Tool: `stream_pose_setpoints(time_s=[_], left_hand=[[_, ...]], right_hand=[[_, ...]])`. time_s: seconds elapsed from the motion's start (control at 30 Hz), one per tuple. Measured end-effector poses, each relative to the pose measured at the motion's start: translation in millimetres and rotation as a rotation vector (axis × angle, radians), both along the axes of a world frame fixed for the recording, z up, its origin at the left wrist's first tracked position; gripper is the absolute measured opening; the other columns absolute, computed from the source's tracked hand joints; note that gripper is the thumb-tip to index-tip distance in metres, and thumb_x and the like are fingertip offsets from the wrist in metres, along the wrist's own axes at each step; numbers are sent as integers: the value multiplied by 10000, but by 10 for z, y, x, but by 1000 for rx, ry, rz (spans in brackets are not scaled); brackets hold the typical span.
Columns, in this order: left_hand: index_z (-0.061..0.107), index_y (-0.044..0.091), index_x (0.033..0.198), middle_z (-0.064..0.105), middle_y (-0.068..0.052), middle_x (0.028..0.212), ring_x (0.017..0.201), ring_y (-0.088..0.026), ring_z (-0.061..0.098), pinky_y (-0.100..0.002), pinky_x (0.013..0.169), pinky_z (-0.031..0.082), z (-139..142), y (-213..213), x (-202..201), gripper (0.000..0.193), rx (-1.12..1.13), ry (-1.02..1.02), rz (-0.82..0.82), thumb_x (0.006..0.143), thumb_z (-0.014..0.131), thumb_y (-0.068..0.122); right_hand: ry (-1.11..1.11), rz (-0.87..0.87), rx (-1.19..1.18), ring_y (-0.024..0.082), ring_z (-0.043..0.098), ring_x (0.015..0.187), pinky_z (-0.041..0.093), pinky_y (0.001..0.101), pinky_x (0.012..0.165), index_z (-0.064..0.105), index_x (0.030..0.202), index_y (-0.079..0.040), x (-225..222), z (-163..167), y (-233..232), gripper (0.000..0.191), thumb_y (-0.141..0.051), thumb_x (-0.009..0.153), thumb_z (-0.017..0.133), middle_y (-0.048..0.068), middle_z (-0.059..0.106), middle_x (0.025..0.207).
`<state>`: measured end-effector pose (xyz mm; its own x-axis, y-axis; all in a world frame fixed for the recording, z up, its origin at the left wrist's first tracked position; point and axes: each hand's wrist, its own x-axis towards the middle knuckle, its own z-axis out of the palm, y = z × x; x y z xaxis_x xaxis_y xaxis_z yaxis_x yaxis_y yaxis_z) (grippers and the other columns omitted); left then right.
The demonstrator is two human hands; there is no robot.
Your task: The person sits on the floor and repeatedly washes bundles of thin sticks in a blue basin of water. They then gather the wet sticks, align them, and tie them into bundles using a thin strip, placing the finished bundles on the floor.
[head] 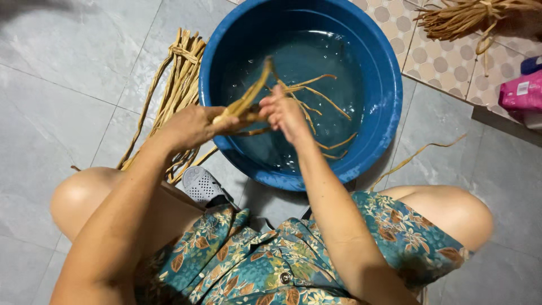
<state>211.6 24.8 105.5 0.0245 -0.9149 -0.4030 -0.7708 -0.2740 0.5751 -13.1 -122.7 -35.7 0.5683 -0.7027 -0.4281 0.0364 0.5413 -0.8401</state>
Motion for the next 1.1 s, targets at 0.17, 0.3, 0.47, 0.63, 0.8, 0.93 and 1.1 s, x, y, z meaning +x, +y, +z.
stream_pose_setpoints(time_s=[0.17,0.3,0.47,0.63,0.8,0.93,1.1], left_hand=[[681,294,1320,765,-154,971,941,-350,721,-481,857,549,-113,23,-218,556,54,-134,-163,900,544,633],[721,260,1259,763,-143,989,920,-322,716,-464,845,543,-64,60,-152,527,56,-98,-125,910,580,628],[767,211,1191,798,-113,940,848,-254,745,-425,807,557,129,190,298,419,19,56,90,918,633,501],[757,207,1218,796,-88,937,865,-265,709,-412,799,537,170,239,436,375,-9,80,171,926,674,427],[731,226,1253,781,-130,962,877,-306,713,-432,798,536,134,285,704,334,-65,-31,245,943,708,349],[709,275,1296,753,-157,1005,903,-356,711,-464,802,553,-115,191,579,379,-98,-255,103,918,700,249],[581,380,1435,734,-152,892,841,-343,719,-471,736,574,-318,50,187,525,-137,-477,-129,918,662,333]], right_hand=[[19,50,82,24,302,408,202,217,365,686,958,-41,153,-178,261,446,-487,959,693,-60,486,609],[174,-205,192,29,277,383,189,231,360,692,921,-83,-15,-716,-35,412,-493,952,681,-102,328,533],[11,-535,320,68,268,394,190,267,365,603,889,-95,-997,-1038,-615,366,-438,1011,638,-67,302,530],[-29,-686,449,90,252,394,199,276,367,608,899,-122,-1528,-1014,-859,405,-496,1031,525,-52,307,517],[-177,-825,471,138,395,461,327,290,422,657,1015,-34,-1758,-1027,-919,452,-436,1080,459,14,517,644],[-108,-854,234,229,595,599,530,373,544,559,1150,-81,-1448,-969,-795,309,-376,1057,552,166,699,920],[119,-211,-56,113,601,582,524,260,514,624,1295,-30,-308,-483,-177,461,-349,966,582,170,767,1020]])
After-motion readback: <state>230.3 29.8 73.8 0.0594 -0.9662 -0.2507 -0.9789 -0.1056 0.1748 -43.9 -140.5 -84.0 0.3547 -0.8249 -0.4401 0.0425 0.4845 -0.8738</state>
